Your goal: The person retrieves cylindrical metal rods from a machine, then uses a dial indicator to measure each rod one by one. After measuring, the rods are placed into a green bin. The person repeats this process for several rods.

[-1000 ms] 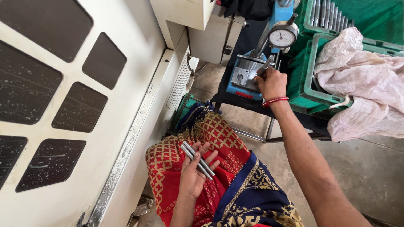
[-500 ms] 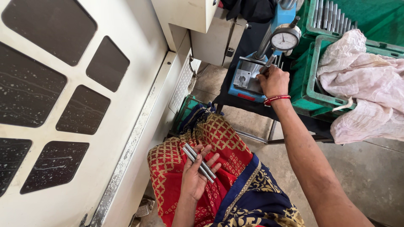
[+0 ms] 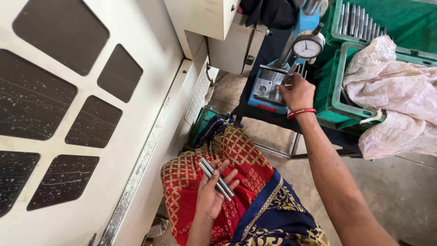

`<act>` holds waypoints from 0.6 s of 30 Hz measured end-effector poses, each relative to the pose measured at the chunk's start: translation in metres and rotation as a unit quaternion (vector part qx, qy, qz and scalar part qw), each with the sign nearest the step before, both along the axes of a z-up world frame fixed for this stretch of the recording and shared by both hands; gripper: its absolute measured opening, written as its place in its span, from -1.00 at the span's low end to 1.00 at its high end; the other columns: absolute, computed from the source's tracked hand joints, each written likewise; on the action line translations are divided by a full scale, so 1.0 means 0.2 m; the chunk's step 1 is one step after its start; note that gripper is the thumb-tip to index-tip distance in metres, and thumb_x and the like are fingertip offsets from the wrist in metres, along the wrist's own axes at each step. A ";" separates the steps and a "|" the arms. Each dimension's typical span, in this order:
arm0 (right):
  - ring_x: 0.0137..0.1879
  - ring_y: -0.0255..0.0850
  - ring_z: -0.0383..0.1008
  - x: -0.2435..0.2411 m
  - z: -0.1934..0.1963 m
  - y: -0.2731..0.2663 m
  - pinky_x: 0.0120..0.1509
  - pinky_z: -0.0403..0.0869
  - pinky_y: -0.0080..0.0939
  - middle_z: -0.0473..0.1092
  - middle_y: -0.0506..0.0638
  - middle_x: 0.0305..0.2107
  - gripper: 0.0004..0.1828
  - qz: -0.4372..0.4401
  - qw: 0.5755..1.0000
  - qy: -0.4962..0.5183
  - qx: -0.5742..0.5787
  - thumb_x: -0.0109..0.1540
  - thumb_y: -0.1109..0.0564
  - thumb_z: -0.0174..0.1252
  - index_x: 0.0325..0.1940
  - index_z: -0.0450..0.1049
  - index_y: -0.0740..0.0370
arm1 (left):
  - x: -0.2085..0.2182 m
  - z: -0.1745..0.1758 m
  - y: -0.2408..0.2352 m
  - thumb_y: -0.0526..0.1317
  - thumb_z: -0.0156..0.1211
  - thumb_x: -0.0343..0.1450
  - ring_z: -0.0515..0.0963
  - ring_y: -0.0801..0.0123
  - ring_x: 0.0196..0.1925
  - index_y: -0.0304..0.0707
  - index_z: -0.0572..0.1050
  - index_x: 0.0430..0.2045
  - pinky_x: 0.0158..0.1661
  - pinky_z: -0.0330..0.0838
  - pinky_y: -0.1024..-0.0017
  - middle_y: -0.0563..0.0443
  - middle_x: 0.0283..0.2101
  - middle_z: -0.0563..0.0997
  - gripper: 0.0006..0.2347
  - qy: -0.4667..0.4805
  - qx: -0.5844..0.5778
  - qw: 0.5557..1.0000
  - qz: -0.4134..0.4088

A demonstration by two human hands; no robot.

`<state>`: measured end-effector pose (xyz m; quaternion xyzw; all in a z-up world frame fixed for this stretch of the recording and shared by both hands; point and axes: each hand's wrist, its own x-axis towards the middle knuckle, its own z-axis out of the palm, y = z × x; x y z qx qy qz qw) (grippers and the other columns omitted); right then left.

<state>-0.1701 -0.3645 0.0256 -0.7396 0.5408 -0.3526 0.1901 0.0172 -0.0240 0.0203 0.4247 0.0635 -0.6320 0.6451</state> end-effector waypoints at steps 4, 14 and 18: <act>-0.22 -0.06 0.65 0.02 0.04 0.03 -0.13 0.55 -0.12 0.57 0.16 -0.33 -0.67 0.009 0.999 -0.021 -0.046 0.14 0.11 0.43 -0.15 0.53 0.37 | 0.01 -0.01 0.01 -0.27 -0.14 0.53 0.59 -0.10 0.17 -0.20 0.30 0.20 0.00 0.65 0.00 -0.20 0.26 0.49 -0.68 -0.003 0.001 1.000 0.000; -0.14 -0.21 0.59 -0.20 0.11 0.42 -0.11 0.55 -0.31 0.54 0.03 -0.25 -0.83 -0.011 0.835 -0.508 0.211 0.43 0.10 0.07 -0.05 0.46 0.26 | -0.05 0.02 -0.07 -0.21 -0.18 0.55 0.63 -0.11 0.14 -0.25 0.32 0.18 0.03 0.66 0.06 -0.24 0.22 0.53 -0.68 -0.032 -0.005 0.998 -0.057; -0.16 -0.21 0.63 -0.26 0.13 0.51 -0.08 0.61 -0.27 0.52 0.02 -0.26 -0.80 -0.004 0.736 -0.614 0.285 0.42 0.10 -0.02 -0.06 0.43 0.27 | -0.09 0.05 -0.16 -0.20 -0.20 0.56 0.62 -0.08 0.14 -0.22 0.32 0.16 0.03 0.65 0.08 -0.21 0.21 0.53 -0.70 -0.052 -0.029 0.993 -0.104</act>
